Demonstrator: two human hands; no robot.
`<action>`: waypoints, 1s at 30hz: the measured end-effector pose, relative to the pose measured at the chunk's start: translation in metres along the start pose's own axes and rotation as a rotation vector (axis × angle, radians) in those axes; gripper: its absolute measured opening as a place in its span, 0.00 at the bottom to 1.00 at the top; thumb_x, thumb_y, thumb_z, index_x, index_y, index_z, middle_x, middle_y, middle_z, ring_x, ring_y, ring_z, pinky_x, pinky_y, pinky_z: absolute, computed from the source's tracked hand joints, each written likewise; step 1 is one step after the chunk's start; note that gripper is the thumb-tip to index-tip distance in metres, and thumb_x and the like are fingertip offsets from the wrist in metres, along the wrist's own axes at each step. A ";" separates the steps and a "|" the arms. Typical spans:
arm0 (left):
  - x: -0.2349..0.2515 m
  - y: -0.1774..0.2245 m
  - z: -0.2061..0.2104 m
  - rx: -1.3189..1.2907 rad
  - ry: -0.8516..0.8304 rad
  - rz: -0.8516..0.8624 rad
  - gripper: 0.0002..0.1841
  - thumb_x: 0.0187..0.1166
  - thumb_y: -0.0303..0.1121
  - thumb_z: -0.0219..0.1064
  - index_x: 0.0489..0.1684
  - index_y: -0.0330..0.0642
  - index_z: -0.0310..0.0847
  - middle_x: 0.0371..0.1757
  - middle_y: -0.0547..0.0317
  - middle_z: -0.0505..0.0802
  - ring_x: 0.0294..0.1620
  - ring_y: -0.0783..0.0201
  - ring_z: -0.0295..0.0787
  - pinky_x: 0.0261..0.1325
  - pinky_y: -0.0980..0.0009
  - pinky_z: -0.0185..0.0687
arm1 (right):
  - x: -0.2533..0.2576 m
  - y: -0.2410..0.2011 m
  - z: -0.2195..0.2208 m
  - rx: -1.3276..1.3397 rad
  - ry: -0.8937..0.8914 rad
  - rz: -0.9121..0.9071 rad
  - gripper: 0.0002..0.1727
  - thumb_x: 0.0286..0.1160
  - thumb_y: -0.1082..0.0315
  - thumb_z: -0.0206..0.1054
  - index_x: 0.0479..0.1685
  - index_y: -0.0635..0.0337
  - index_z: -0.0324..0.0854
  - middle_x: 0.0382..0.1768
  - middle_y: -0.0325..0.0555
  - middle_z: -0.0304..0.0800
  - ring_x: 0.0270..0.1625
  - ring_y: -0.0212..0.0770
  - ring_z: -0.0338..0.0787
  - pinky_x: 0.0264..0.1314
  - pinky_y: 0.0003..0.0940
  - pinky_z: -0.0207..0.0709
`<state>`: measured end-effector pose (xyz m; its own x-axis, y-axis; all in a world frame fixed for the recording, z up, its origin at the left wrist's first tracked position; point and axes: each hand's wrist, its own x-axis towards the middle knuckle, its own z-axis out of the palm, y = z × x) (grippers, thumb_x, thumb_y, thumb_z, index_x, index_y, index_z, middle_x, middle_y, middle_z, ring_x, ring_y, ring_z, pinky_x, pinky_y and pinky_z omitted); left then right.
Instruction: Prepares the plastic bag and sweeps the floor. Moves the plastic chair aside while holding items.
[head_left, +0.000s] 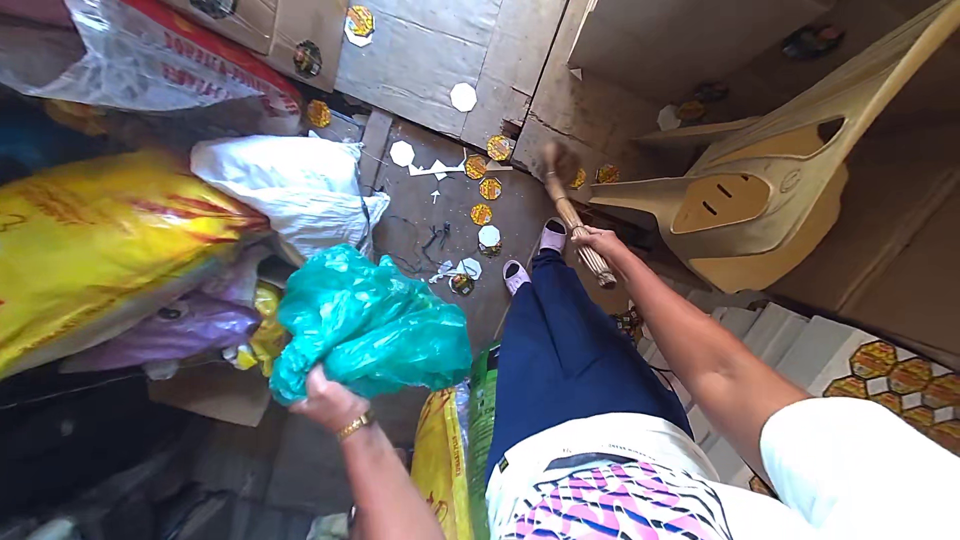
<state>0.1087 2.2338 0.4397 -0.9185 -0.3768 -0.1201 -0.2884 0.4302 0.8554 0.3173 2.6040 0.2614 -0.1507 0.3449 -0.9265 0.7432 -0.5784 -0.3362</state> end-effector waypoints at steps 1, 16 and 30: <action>0.001 0.000 -0.001 0.001 -0.003 -0.001 0.21 0.81 0.17 0.54 0.72 0.19 0.65 0.58 0.42 0.85 0.56 0.69 0.86 0.63 0.73 0.82 | -0.014 0.006 -0.004 0.029 -0.079 -0.003 0.35 0.82 0.66 0.69 0.89 0.56 0.63 0.48 0.55 0.89 0.31 0.41 0.86 0.33 0.38 0.84; -0.023 0.013 0.051 -0.016 -0.185 0.076 0.23 0.81 0.18 0.55 0.76 0.20 0.62 0.62 0.40 0.84 0.60 0.66 0.84 0.67 0.71 0.80 | -0.059 0.119 0.039 -0.582 -0.145 0.052 0.48 0.78 0.56 0.71 0.94 0.64 0.49 0.84 0.72 0.66 0.84 0.69 0.69 0.85 0.64 0.63; -0.054 0.054 0.105 -0.060 -0.227 0.144 0.22 0.79 0.17 0.58 0.72 0.18 0.65 0.58 0.43 0.86 0.57 0.70 0.85 0.65 0.74 0.81 | -0.106 -0.042 -0.201 0.409 0.215 -0.496 0.35 0.96 0.46 0.33 0.83 0.65 0.64 0.62 0.54 0.89 0.61 0.42 0.90 0.66 0.39 0.81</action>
<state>0.1147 2.3633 0.4392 -0.9879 -0.1191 -0.0992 -0.1402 0.4139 0.8995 0.4328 2.7402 0.4083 -0.2460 0.7565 -0.6060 0.3066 -0.5323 -0.7891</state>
